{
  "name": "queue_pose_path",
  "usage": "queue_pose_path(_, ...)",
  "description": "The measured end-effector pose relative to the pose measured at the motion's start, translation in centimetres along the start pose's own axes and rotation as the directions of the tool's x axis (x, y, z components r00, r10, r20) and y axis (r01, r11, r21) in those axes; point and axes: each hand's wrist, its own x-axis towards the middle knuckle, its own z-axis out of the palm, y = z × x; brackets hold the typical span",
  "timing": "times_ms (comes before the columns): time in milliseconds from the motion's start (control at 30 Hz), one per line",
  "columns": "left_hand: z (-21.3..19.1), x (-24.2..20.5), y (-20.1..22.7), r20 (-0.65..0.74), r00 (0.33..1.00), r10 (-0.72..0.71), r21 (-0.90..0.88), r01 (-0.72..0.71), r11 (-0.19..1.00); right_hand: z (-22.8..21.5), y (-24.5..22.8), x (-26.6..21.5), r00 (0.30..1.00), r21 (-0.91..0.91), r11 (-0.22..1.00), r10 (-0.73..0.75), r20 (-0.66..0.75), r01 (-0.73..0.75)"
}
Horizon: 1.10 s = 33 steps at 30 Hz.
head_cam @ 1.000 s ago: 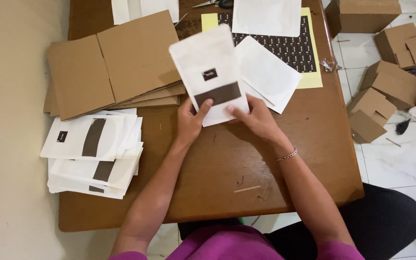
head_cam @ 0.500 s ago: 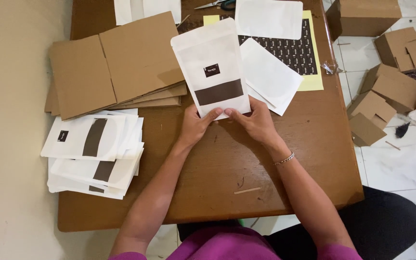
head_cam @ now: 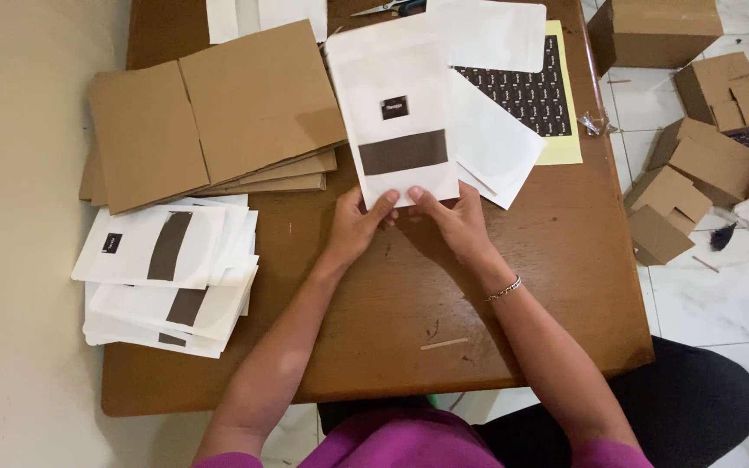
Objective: The person repeatedly picks up white pouches with a black stripe, folds the top edge down, and stacks them on the left side of the table. The person handles the pouches one at a time and maintains a consistent folding pattern throughout the clip.
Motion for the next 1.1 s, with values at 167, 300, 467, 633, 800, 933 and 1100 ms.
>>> queue_pose_path(167, 0.3, -0.2, 0.4, -0.005, 0.988, 0.153, 0.2, -0.149, 0.968, 0.9, 0.8, -0.5, 1.0, 0.102, 0.995, -0.006, 0.011, 0.004)
queue_pose_path(300, 0.5, -0.5, 0.4, 0.033, 0.989, 0.142, 0.175, -0.146, 0.974, -1.1, 3.2, 0.3, 0.999, 0.018, 0.999, -0.033, 0.004, 0.033)
queue_pose_path(467, 0.8, -0.7, 0.7, 0.062, 0.996, 0.063, 0.14, -0.072, 0.988, -1.5, 4.7, 0.4, 0.989, -0.058, 0.987, -0.145, 0.042, 0.147)
queue_pose_path(633, 1.2, -1.2, 0.7, 0.089, 0.996, 0.02, 0.094, -0.029, 0.995, -0.2, 3.4, -0.6, 0.99, -0.065, 0.991, -0.114, 0.085, 0.12)
queue_pose_path(800, 1.3, -1.3, 0.6, 0.114, 0.994, 0.007, 0.05, -0.013, 0.999, 0.4, 1.7, -0.8, 0.985, -0.098, 0.983, -0.146, 0.087, 0.155)
queue_pose_path(933, 1.3, -1.3, 0.9, 0.135, 0.991, -0.008, 0.088, -0.004, 0.996, 0.5, 1.8, -1.2, 0.989, -0.12, 0.982, -0.138, 0.057, 0.144)
queue_pose_path(1100, 1.3, -1.3, 2.1, 0.1, 0.994, -0.04, 0.059, 0.034, 0.998, -1.7, 4.7, 0.0, 0.995, -0.125, 0.988, -0.088, 0.053, 0.094)
